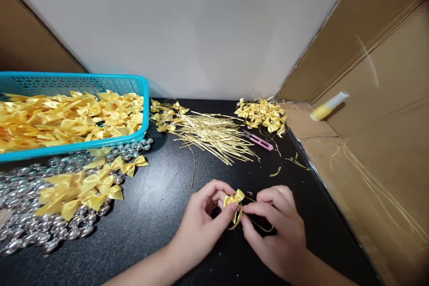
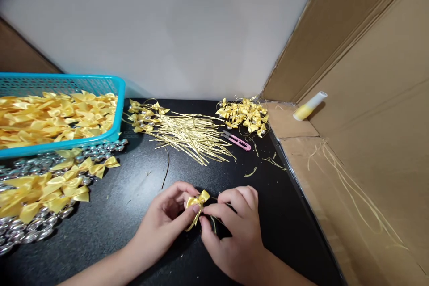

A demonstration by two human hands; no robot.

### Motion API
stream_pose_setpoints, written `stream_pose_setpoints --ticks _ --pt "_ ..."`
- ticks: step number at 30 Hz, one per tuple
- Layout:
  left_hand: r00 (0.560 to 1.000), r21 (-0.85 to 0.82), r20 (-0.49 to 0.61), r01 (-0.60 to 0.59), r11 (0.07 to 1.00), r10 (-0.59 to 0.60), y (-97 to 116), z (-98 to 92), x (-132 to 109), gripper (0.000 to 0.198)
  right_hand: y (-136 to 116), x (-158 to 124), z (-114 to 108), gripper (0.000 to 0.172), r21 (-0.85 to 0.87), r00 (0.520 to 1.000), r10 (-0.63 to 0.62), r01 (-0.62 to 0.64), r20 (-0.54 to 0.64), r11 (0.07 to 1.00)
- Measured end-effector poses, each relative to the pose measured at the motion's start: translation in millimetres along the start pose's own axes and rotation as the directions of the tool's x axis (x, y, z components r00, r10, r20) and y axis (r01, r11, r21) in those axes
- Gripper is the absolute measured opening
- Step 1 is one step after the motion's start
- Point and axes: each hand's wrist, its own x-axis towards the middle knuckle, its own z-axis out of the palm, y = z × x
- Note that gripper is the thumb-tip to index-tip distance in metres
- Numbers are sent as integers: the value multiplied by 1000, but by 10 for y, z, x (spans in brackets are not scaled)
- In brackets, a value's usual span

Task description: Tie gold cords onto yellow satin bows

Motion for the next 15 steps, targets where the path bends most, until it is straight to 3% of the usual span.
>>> stream_pose_setpoints --ticks 8,15 --pt "981 236 -54 -171 957 189 -38 34 -58 8 20 4 94 7 66 979 185 -190 83 979" --pt "967 312 -53 -219 924 247 -46 39 -62 10 -3 26 84 13 208 926 293 -343 236 916"
